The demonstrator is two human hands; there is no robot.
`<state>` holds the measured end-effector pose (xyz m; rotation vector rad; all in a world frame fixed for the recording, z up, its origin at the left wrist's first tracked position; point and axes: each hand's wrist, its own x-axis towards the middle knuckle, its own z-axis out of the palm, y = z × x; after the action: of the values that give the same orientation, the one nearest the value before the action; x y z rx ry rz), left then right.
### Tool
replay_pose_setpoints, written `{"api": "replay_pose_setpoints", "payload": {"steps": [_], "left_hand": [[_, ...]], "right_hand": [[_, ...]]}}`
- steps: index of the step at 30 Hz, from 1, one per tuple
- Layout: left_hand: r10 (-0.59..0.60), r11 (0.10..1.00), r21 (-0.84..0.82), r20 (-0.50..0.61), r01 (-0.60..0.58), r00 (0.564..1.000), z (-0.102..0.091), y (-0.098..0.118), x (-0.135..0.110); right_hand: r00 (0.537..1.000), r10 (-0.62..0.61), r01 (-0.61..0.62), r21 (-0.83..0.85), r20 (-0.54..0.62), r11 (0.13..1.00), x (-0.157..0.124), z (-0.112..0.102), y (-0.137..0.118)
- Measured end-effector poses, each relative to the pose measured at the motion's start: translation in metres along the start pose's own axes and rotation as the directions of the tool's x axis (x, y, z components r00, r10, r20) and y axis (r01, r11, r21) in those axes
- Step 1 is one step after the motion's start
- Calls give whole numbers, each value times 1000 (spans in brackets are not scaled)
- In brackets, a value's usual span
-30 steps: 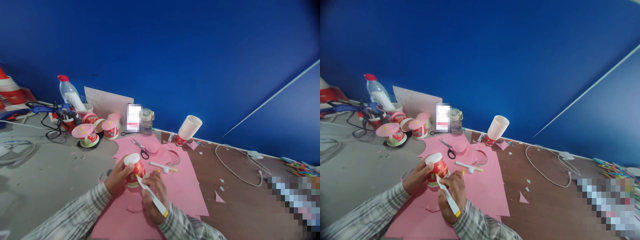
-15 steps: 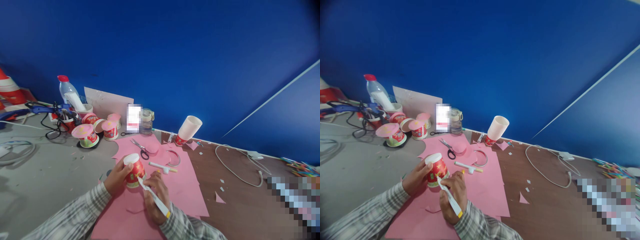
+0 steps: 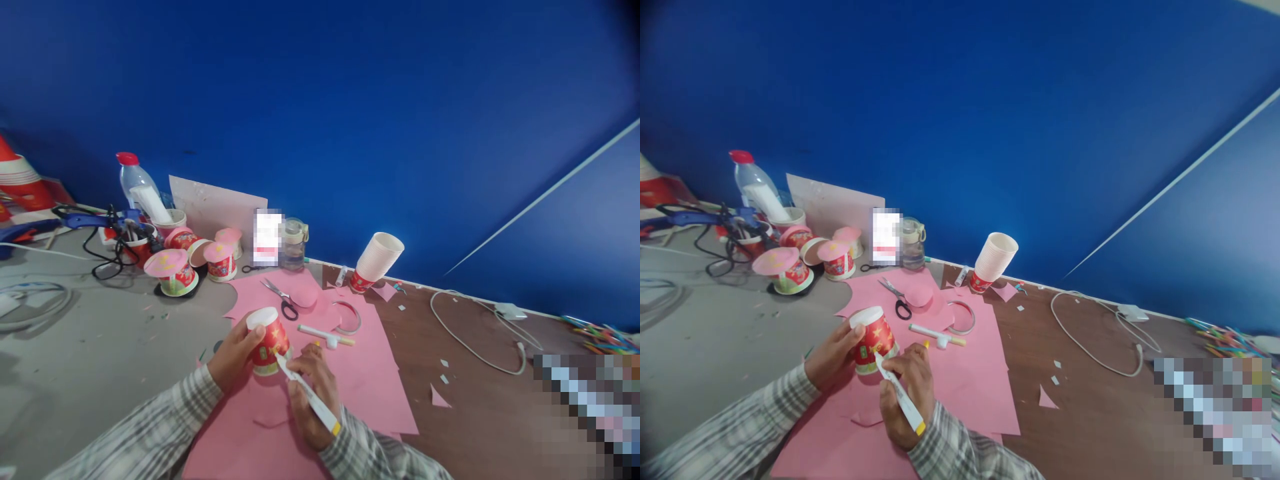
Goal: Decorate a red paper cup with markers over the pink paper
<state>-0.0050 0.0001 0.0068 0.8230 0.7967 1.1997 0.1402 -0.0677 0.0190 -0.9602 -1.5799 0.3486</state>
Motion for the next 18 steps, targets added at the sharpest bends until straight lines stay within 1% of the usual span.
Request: {"api": "replay_pose_setpoints", "payload": {"steps": [3,8,11,15,18], "left_hand": [[-13,1000,-22,1,13,1000,1,1,-1],[-15,1000,-27,-31,14,999,2,1,-1],[-12,1000,-15,-20,12,1000,0,-1,0],[-12,1000,-14,-23,12,1000,-1,-2,0],[-15,1000,-10,-12,15,1000,1,0,0]], "right_hand": [[1000,-5,4,-13,-8,1000,1,1,-1],[1000,-8,8,-22,-4,1000,2,1,-2],[1000,4,-4,-21,-8,1000,2,1,-2],[1000,-12,12,-14,11,1000,2,1,-1],[1000,14,-14,-22,-1,1000,1,1,0]]}}
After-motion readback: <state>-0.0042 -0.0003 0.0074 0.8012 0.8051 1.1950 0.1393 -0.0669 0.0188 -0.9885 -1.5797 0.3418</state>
